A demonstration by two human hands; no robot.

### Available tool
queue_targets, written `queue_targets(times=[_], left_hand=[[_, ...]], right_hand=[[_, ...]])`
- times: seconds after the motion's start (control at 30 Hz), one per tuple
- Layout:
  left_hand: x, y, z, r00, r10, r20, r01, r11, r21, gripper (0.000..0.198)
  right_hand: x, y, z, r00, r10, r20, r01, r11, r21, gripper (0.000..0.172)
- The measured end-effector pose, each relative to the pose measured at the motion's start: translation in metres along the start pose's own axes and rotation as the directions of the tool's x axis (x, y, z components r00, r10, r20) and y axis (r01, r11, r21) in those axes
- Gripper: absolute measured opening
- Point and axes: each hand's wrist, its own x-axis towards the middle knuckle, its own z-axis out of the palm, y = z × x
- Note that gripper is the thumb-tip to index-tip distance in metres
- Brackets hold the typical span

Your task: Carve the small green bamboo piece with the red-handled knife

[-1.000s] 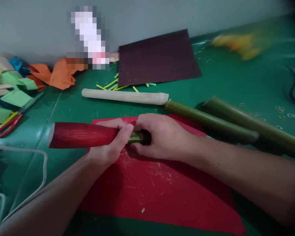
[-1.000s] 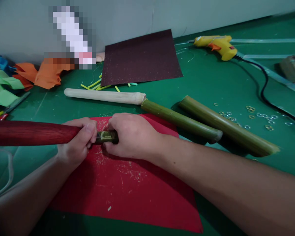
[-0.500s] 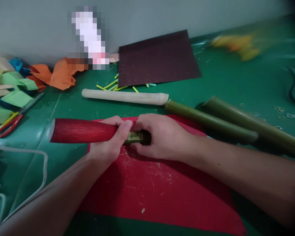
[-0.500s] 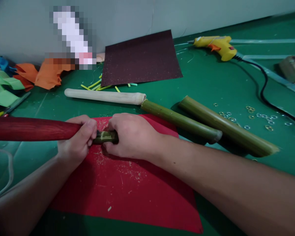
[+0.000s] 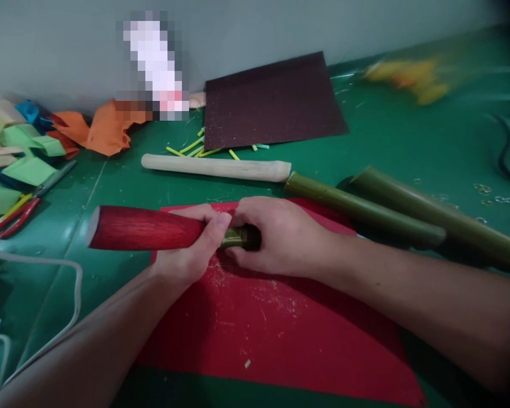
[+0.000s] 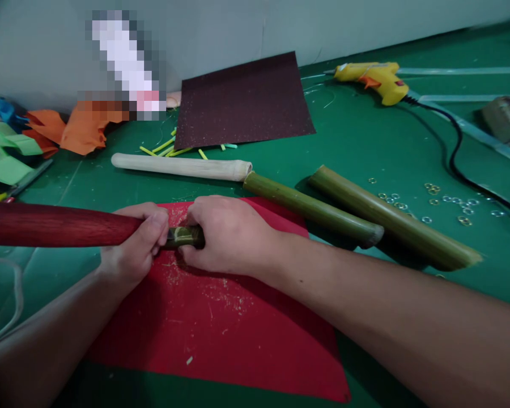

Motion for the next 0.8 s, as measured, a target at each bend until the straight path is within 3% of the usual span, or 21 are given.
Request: queue_targets(times=[0.33,0.53,0.8], left_hand=[[0.001,0.0034,0.0017,1.0,0.027,-0.007,-0.027,0.999,-0.032,0.033],[-0.002,0.0053,0.0045,0.998,-0.015,-0.059,0.01,0.996,-0.088,0.035],[-0.0008,-0.0017,0.0012,0.999,0.049,0.012,-0.047,0.991,-0.128,0.034]], right_hand=[[0.0006,-0.0007,-0.0017,1.0,0.01,0.029,-0.01,1.0,-0.002,0.017],[0.0,0.0,-0.0009,1.0,-0.009,0.002,0.009,1.0,-0.003,0.015],[-0.0001,0.0005,0.0008,1.0,-0.02,-0.012,0.02,1.0,0.009,0.016]])
